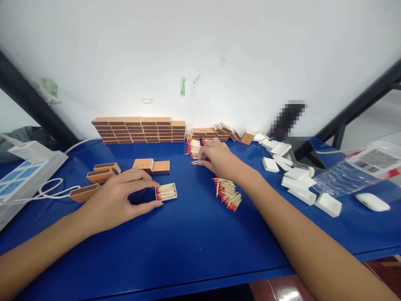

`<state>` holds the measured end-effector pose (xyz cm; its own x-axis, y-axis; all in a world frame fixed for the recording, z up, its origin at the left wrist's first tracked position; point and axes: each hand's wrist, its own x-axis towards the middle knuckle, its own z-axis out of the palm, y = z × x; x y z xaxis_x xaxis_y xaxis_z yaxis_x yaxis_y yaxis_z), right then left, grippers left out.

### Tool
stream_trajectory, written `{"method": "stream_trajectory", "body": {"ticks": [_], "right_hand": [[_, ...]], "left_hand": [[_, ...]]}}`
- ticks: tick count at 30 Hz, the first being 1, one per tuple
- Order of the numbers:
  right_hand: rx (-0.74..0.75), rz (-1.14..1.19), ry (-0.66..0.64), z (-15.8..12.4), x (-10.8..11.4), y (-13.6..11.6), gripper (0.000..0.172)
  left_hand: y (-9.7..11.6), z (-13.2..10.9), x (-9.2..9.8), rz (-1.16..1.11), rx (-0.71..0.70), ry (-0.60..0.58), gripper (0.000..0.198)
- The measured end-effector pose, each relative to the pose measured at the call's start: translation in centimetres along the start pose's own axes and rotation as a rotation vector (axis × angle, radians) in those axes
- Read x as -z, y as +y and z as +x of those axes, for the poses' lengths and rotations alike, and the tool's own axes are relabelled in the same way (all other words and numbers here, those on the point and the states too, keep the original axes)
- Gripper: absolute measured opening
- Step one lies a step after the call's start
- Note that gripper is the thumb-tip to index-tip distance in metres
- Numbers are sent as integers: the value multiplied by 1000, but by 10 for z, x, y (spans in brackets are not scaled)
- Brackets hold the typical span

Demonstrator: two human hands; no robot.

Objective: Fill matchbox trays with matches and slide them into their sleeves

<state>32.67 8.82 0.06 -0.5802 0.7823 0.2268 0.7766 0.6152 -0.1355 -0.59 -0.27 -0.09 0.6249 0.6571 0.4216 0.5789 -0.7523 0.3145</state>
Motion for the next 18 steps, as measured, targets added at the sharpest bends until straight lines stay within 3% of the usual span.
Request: {"method": "stream_trajectory", "body": {"ticks": [18], "right_hand": [[-5,-20,-10,2,-4,-8,15]], "left_hand": [[0,2,1,3,5,-2,24]]}}
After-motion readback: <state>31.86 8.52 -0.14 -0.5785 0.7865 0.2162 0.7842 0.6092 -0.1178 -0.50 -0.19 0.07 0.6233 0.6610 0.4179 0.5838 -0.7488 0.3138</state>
